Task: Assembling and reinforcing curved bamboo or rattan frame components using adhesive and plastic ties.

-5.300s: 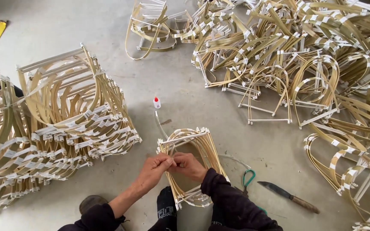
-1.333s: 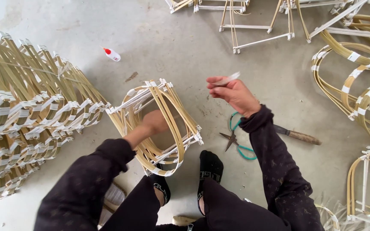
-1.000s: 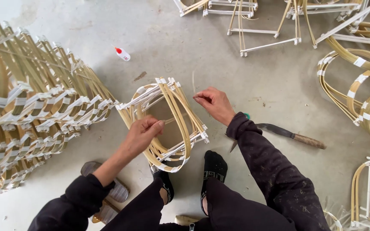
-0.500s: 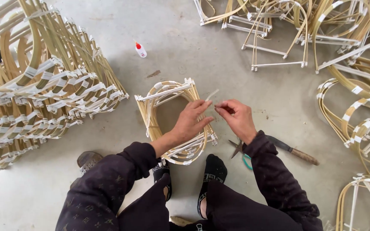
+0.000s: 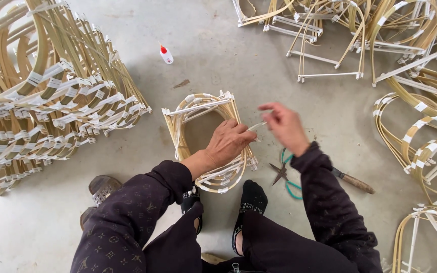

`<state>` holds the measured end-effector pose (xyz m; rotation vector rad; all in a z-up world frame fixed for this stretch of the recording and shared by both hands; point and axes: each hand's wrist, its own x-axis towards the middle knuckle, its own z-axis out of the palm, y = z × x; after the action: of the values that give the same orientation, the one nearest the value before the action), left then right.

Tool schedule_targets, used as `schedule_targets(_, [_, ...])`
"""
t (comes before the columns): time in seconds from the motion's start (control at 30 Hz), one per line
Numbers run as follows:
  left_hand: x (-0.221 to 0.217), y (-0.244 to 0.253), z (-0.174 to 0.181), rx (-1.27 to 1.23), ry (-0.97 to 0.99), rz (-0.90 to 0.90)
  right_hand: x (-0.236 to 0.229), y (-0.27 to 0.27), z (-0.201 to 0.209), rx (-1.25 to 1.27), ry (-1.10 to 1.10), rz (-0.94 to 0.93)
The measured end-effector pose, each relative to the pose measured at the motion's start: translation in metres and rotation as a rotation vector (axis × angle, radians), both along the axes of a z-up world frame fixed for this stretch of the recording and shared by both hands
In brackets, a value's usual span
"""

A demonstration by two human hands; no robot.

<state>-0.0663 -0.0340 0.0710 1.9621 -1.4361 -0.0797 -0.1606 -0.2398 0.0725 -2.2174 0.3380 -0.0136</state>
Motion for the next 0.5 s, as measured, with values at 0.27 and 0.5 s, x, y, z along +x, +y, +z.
schedule_targets(0.27, [-0.024,0.01,0.005,0.226,0.254,-0.333,-0.069,-0.019,0.014,0.723,0.26,0.03])
schedule_targets(0.5, [-0.022,-0.001,0.004,0.331,0.507,-0.211,-0.09,0.034,-0.052,0.869,0.361,0.005])
